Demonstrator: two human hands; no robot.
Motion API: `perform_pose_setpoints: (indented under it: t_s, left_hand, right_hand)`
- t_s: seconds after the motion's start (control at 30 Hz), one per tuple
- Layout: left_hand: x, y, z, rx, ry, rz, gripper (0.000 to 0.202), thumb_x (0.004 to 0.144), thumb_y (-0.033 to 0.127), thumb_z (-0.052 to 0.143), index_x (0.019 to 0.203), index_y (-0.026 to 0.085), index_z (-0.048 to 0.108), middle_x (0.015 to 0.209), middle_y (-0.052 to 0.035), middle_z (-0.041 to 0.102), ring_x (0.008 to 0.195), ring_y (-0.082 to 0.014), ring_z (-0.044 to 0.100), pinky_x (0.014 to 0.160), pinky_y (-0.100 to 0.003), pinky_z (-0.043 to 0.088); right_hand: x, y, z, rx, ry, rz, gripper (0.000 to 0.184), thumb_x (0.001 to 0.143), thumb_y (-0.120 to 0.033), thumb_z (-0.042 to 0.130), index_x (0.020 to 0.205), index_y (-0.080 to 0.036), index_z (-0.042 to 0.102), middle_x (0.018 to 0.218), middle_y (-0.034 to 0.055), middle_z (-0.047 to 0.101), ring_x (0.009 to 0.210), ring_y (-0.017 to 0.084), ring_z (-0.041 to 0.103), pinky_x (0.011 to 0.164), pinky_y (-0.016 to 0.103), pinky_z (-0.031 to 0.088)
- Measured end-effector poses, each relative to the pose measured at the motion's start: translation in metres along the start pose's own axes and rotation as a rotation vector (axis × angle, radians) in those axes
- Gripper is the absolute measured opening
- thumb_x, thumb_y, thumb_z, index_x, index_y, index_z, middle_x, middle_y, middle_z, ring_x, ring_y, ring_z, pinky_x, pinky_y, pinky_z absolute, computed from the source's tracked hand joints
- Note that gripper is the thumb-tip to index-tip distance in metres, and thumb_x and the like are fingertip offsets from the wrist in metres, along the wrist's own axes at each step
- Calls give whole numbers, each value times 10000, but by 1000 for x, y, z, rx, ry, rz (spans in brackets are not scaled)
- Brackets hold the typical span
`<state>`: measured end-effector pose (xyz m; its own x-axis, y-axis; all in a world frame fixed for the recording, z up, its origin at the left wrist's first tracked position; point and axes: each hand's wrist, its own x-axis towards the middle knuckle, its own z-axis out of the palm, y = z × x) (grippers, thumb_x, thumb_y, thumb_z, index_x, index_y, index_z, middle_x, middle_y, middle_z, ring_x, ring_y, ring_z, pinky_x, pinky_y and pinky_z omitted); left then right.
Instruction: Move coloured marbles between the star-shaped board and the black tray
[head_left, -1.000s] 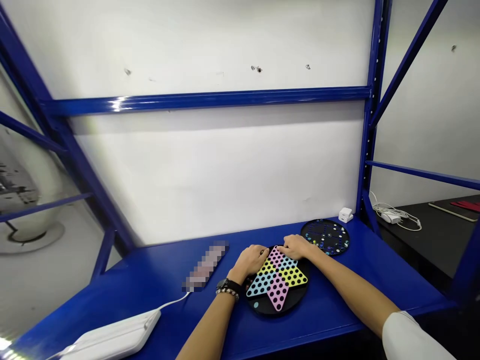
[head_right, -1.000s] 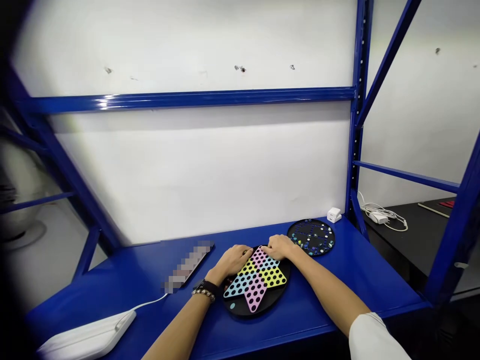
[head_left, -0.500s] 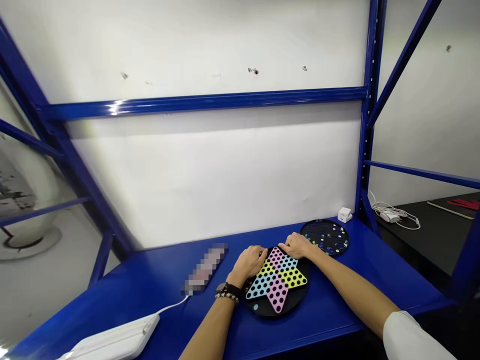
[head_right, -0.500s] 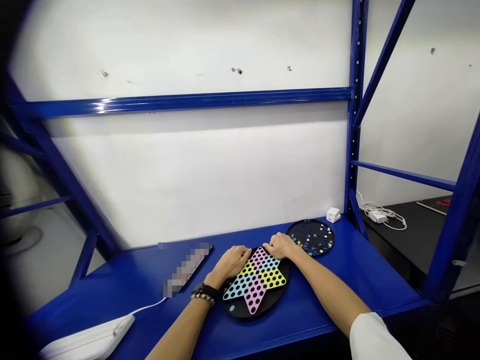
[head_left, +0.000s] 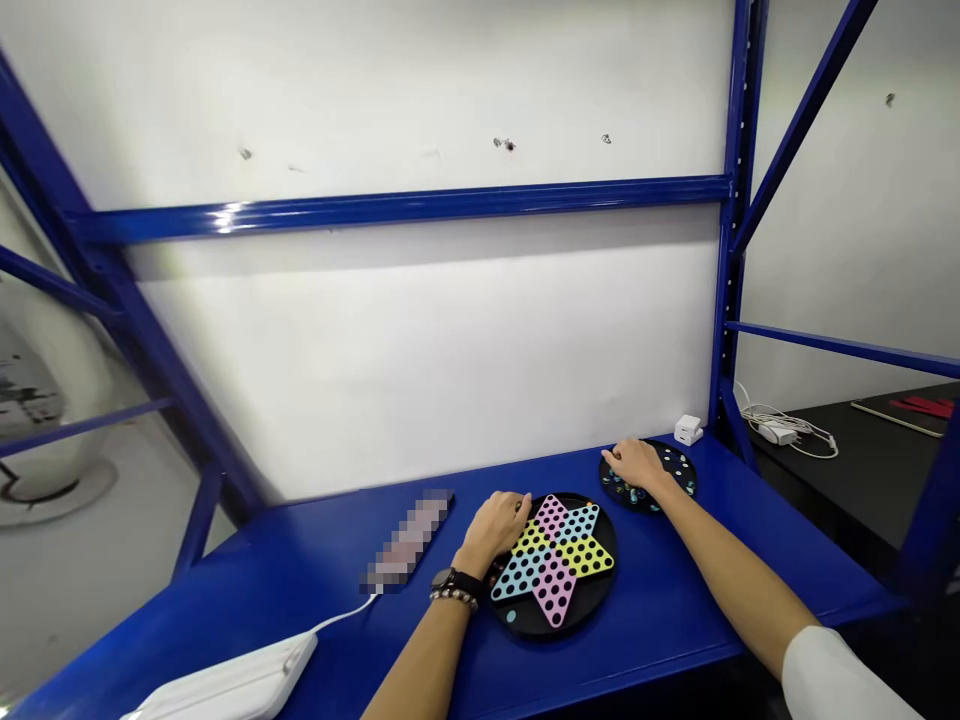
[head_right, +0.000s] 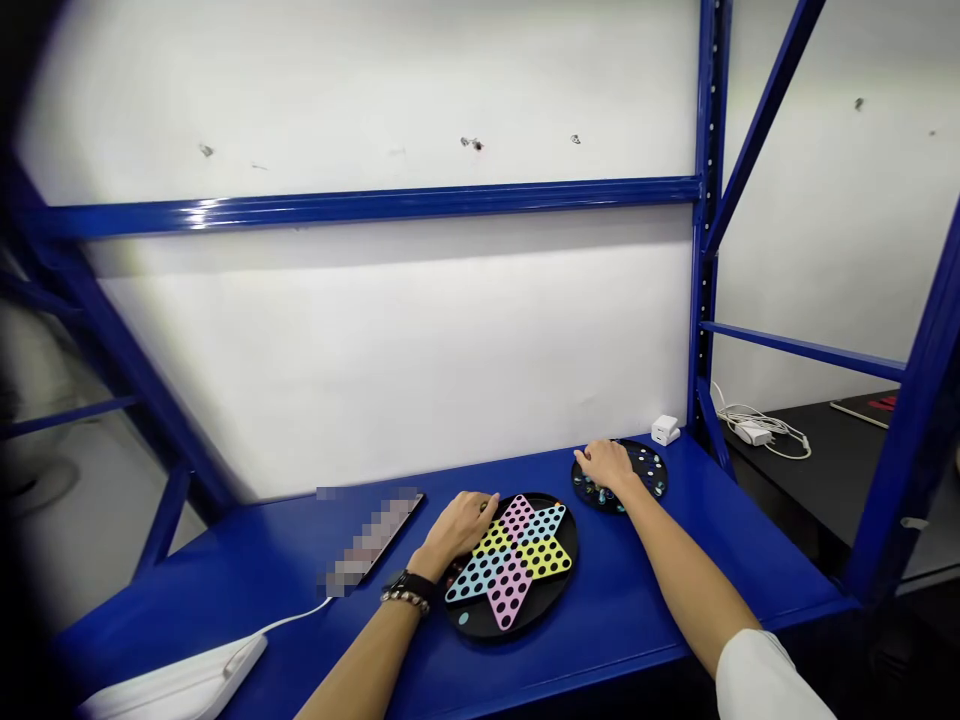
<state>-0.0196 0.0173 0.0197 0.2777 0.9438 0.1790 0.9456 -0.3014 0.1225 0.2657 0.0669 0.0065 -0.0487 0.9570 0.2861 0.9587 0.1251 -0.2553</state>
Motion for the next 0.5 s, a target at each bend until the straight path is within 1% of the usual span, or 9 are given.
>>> perform_pose_setpoints:
  t_s: [0.1, 0.17, 0.23, 0.3, 0.37, 0.43, 0.5]
  left_hand:
    - [0, 0, 0, 26, -6, -10, 563, 988, 457, 264, 779, 174, 705, 899, -134, 739, 831, -233, 675, 697, -296, 423]
    - [0, -2, 1, 34, -12, -7, 559, 987, 461, 259, 809, 186, 713, 892, -124, 740, 841, -232, 678, 706, -294, 429]
    - [-1, -4, 2, 29, -12, 6, 568, 990, 461, 242, 840, 188, 717, 885, -123, 739, 848, -234, 679, 707, -294, 433]
    - [-1, -5, 3, 15, -10, 22, 571, 993, 458, 232, 865, 188, 719, 884, -123, 739, 853, -238, 679, 707, -295, 435]
    - [-1, -6, 3, 4, -9, 28, 565, 995, 456, 229, 882, 198, 718, 891, -114, 741, 860, -236, 680, 714, -293, 437]
    - [-2, -6, 3, 2, -6, 30, 550, 996, 454, 233, 890, 213, 716, 904, -102, 744, 874, -232, 680, 723, -289, 438]
    - [-2, -5, 3, 4, -7, 27, 536, 995, 449, 239, 894, 222, 714, 916, -94, 747, 887, -229, 679, 729, -286, 439]
  right_hand:
    - [-2, 10, 1, -96, -16, 27, 346, 932, -413, 454, 798, -181, 674, 903, 101, 683, 820, 212, 621, 714, 285, 380]
    - [-3, 8, 1, -116, 21, -9, 285, 921, -371, 475, 865, -179, 678, 998, 109, 668, 921, 235, 605, 780, 313, 384]
    - [-5, -1, -1, -64, 50, -87, 262, 917, -365, 487, 900, -187, 678, 1039, 98, 650, 990, 244, 576, 820, 326, 377]
    - [-8, -13, -2, 63, 18, -197, 251, 924, -364, 482, 922, -201, 673, 1019, 71, 641, 969, 213, 573, 812, 300, 377]
    - [-14, -28, -1, 185, -65, -316, 239, 930, -353, 479, 924, -208, 670, 978, 45, 631, 887, 167, 577, 756, 258, 378]
    - [-20, -41, 2, 216, -146, -393, 233, 921, -368, 502, 912, -210, 673, 955, 36, 618, 815, 144, 568, 691, 238, 368]
    - [-26, -51, 5, 175, -188, -415, 251, 912, -405, 521, 899, -213, 682, 959, 37, 610, 780, 141, 560, 659, 238, 359]
